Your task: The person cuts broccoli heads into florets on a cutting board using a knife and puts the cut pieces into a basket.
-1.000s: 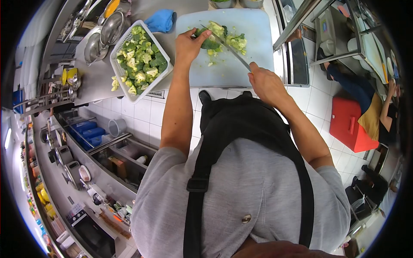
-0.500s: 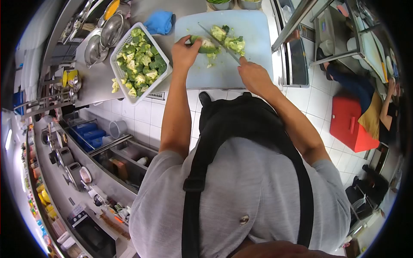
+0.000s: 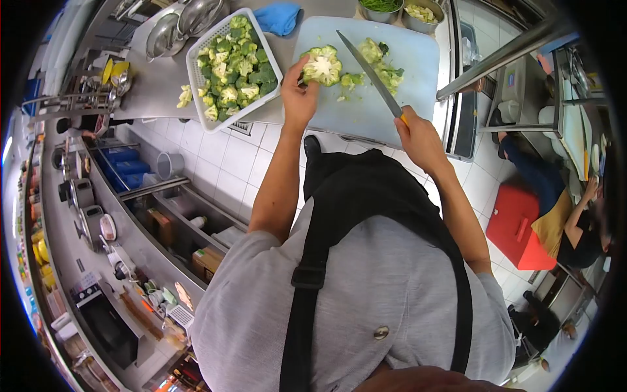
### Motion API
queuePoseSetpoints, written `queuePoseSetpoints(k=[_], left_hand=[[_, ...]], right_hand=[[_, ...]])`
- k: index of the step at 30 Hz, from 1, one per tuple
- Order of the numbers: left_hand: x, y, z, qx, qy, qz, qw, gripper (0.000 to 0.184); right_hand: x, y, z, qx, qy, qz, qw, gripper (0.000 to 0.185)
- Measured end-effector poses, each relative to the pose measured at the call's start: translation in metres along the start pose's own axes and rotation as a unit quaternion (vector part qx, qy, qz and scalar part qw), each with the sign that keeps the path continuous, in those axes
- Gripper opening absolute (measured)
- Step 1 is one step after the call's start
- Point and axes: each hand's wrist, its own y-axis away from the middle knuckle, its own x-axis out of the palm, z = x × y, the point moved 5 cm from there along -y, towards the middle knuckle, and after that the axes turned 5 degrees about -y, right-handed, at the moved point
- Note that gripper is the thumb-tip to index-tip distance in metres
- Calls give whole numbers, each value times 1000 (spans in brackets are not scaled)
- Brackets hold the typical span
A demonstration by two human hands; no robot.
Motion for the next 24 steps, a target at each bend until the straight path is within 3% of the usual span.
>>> queuePoseSetpoints(k=[4,7,10,13,16,19,24], left_hand=[[1,5,-3,-15,-76,11,997,60],[4,2,-22,41,-148,-5,988,56],[9,0,-35,40,-227,6,973,54],[17,-5,-40,126,-290,7,949,54],[24,-10,-45,138,-299,15,944,53],[30,-13,-50,80,-283,46,955,54],[33,-17,-51,119,-335,39,934,54]], right_hand=[[-8,13,3,-12,-1,17,1000,22],[-12,23,6,-15,6,22,1000,21],[-17,32,8,-13,21,21,999,20],[-18,38,7,-18,29,16,999,19],[-15,41,4,-21,35,9,999,20],[-10,40,1,-28,55,6,998,21],[-2,42,3,-23,114,-9,993,25]])
